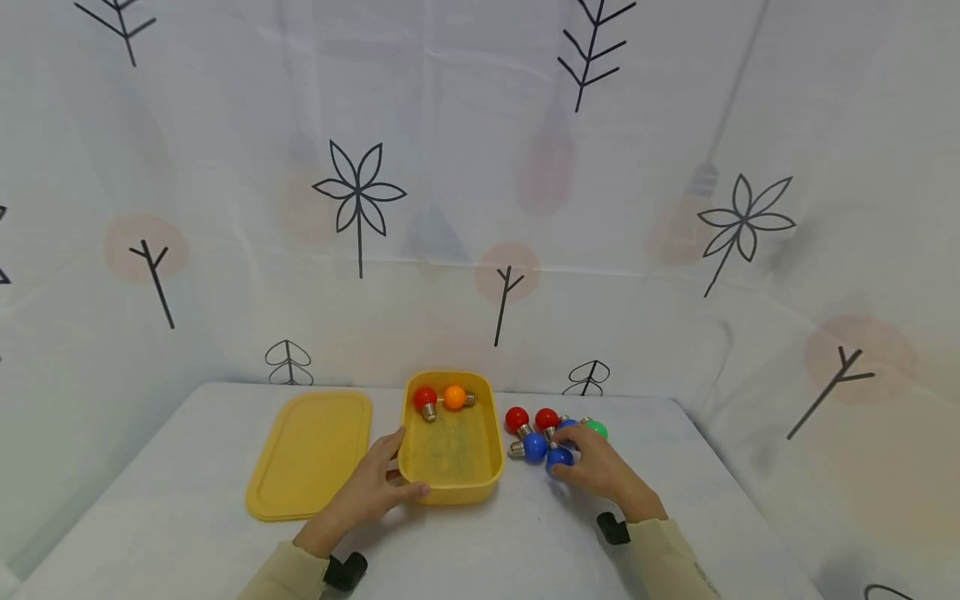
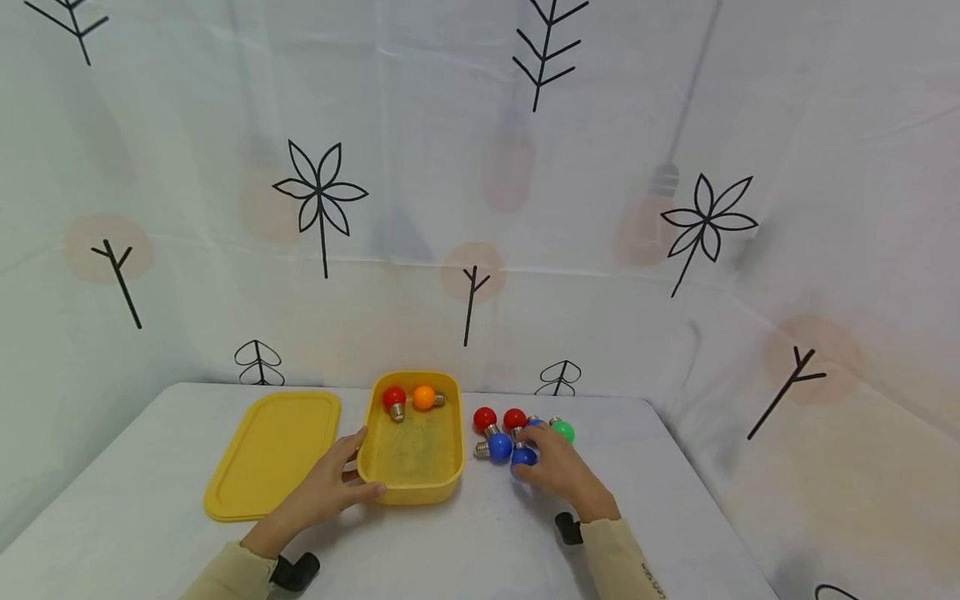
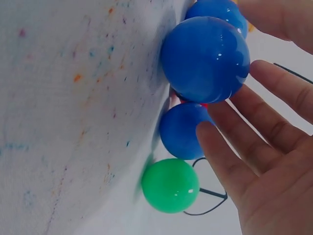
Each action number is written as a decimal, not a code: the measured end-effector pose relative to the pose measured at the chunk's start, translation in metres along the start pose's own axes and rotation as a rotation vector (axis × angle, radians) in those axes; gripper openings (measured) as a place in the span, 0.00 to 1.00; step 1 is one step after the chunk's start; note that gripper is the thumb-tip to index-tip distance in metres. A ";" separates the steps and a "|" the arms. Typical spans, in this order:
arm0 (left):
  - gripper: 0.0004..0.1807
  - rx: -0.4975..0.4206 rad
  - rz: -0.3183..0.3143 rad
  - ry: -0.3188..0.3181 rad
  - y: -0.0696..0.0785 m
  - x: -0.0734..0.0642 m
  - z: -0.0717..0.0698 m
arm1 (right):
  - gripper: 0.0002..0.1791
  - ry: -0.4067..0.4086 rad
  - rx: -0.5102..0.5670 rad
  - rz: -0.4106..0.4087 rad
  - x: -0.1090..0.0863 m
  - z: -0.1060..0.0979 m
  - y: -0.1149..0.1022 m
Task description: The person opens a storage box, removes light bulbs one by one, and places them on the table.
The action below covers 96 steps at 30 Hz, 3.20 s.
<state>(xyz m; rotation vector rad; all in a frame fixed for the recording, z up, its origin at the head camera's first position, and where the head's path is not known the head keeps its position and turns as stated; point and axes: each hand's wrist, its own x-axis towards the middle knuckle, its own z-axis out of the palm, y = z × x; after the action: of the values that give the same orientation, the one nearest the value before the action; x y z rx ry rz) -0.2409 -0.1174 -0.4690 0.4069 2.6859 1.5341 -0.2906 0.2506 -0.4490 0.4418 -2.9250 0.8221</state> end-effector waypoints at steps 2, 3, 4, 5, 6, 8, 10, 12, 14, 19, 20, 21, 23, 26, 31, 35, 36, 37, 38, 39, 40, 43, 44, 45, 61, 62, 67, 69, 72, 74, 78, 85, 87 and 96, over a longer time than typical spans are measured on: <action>0.58 -0.001 -0.007 0.001 0.000 0.000 0.000 | 0.22 0.011 -0.010 -0.011 0.000 0.000 -0.001; 0.58 -0.001 -0.008 0.000 0.000 0.000 0.000 | 0.22 0.016 -0.011 -0.017 -0.001 -0.001 -0.002; 0.58 -0.001 -0.008 0.000 0.001 -0.001 0.000 | 0.22 0.021 -0.015 -0.024 -0.001 -0.001 -0.002; 0.58 -0.001 -0.010 0.002 0.001 -0.001 0.000 | 0.22 0.027 -0.018 -0.028 0.000 -0.001 -0.003; 0.58 0.000 -0.010 0.003 0.001 -0.001 0.000 | 0.22 0.033 -0.022 -0.032 0.000 -0.001 -0.004; 0.58 0.000 -0.010 0.001 0.001 -0.001 -0.001 | 0.21 0.043 -0.028 -0.040 0.000 -0.001 -0.005; 0.58 -0.001 -0.009 -0.001 0.001 -0.001 -0.001 | 0.21 0.055 -0.036 -0.047 0.000 -0.001 -0.007; 0.58 -0.004 -0.008 -0.002 0.001 -0.002 -0.001 | 0.20 0.064 -0.032 -0.056 -0.001 -0.001 -0.009; 0.58 -0.006 -0.006 -0.007 0.001 -0.002 -0.001 | 0.20 0.073 -0.029 -0.070 -0.002 -0.001 -0.012; 0.58 -0.012 -0.005 -0.011 0.002 -0.002 -0.001 | 0.16 0.089 -0.016 -0.126 -0.004 -0.001 -0.019; 0.58 -0.013 -0.006 -0.012 0.002 -0.002 -0.001 | 0.15 0.093 -0.010 -0.135 -0.004 -0.001 -0.021; 0.58 -0.012 -0.007 -0.013 0.003 -0.002 -0.001 | 0.14 0.095 -0.005 -0.137 -0.005 -0.001 -0.023; 0.58 -0.014 -0.004 -0.012 0.003 -0.003 -0.001 | 0.13 0.099 0.007 -0.131 -0.005 -0.001 -0.026; 0.58 -0.011 0.001 -0.011 0.003 -0.002 -0.001 | 0.13 0.098 0.025 -0.141 -0.006 0.000 -0.030; 0.58 -0.007 0.002 -0.011 0.002 -0.002 -0.001 | 0.14 0.100 0.024 -0.220 -0.006 0.000 -0.038; 0.58 -0.008 -0.002 -0.016 0.002 -0.001 -0.001 | 0.14 0.106 0.018 -0.268 -0.003 0.001 -0.042; 0.58 -0.010 -0.002 -0.017 0.002 -0.001 -0.001 | 0.13 0.106 0.020 -0.275 -0.002 0.002 -0.043; 0.58 -0.013 -0.004 -0.018 0.002 -0.001 -0.001 | 0.13 0.107 0.019 -0.280 -0.001 0.002 -0.044; 0.58 -0.013 -0.006 -0.018 0.002 -0.002 -0.001 | 0.13 0.104 0.018 -0.283 0.000 0.002 -0.045; 0.58 -0.017 -0.005 -0.020 0.002 -0.002 -0.001 | 0.12 0.102 0.015 -0.284 0.002 0.003 -0.046; 0.58 -0.018 -0.005 -0.020 0.002 -0.002 -0.002 | 0.12 0.100 0.014 -0.288 0.003 0.003 -0.048; 0.58 -0.019 -0.002 -0.016 0.003 -0.003 -0.002 | 0.11 0.092 0.010 -0.293 0.008 0.004 -0.053; 0.58 -0.019 0.001 -0.017 0.003 -0.003 -0.002 | 0.11 0.088 0.015 -0.298 0.009 0.003 -0.056; 0.58 -0.022 0.005 -0.017 0.003 -0.003 -0.002 | 0.11 0.085 0.019 -0.304 0.011 0.003 -0.058; 0.58 -0.045 0.038 -0.020 0.000 -0.001 -0.001 | 0.17 -0.014 -0.029 -0.337 0.045 0.002 -0.092; 0.57 -0.046 0.038 -0.020 0.000 -0.001 -0.001 | 0.17 -0.023 -0.028 -0.342 0.047 0.003 -0.094; 0.57 -0.032 0.026 -0.019 0.000 -0.001 -0.002 | 0.18 -0.066 -0.049 -0.380 0.060 0.007 -0.100; 0.57 -0.030 0.022 -0.021 0.000 -0.002 -0.002 | 0.19 -0.087 -0.067 -0.381 0.065 0.009 -0.102; 0.57 -0.026 0.019 -0.022 0.001 -0.002 -0.002 | 0.20 -0.117 -0.073 -0.364 0.073 0.013 -0.106; 0.57 -0.023 0.021 -0.022 0.002 -0.002 -0.002 | 0.20 -0.121 -0.071 -0.374 0.078 0.014 -0.108; 0.57 -0.012 0.025 -0.020 0.002 -0.002 -0.001 | 0.21 -0.140 -0.086 -0.395 0.088 0.018 -0.112; 0.57 -0.013 0.044 -0.021 0.003 -0.002 -0.003 | 0.26 -0.219 -0.051 -0.385 0.108 0.023 -0.114; 0.57 -0.009 0.041 -0.019 0.002 -0.001 -0.003 | 0.26 -0.231 -0.036 -0.389 0.114 0.024 -0.114; 0.57 -0.021 0.044 -0.027 0.000 -0.001 -0.003 | 0.23 -0.286 -0.080 -0.370 0.132 0.030 -0.114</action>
<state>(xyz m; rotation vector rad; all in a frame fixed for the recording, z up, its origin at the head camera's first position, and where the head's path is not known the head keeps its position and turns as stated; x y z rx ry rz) -0.2398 -0.1201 -0.4676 0.4848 2.6557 1.5554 -0.3830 0.1082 -0.3981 1.1349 -2.9606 0.6326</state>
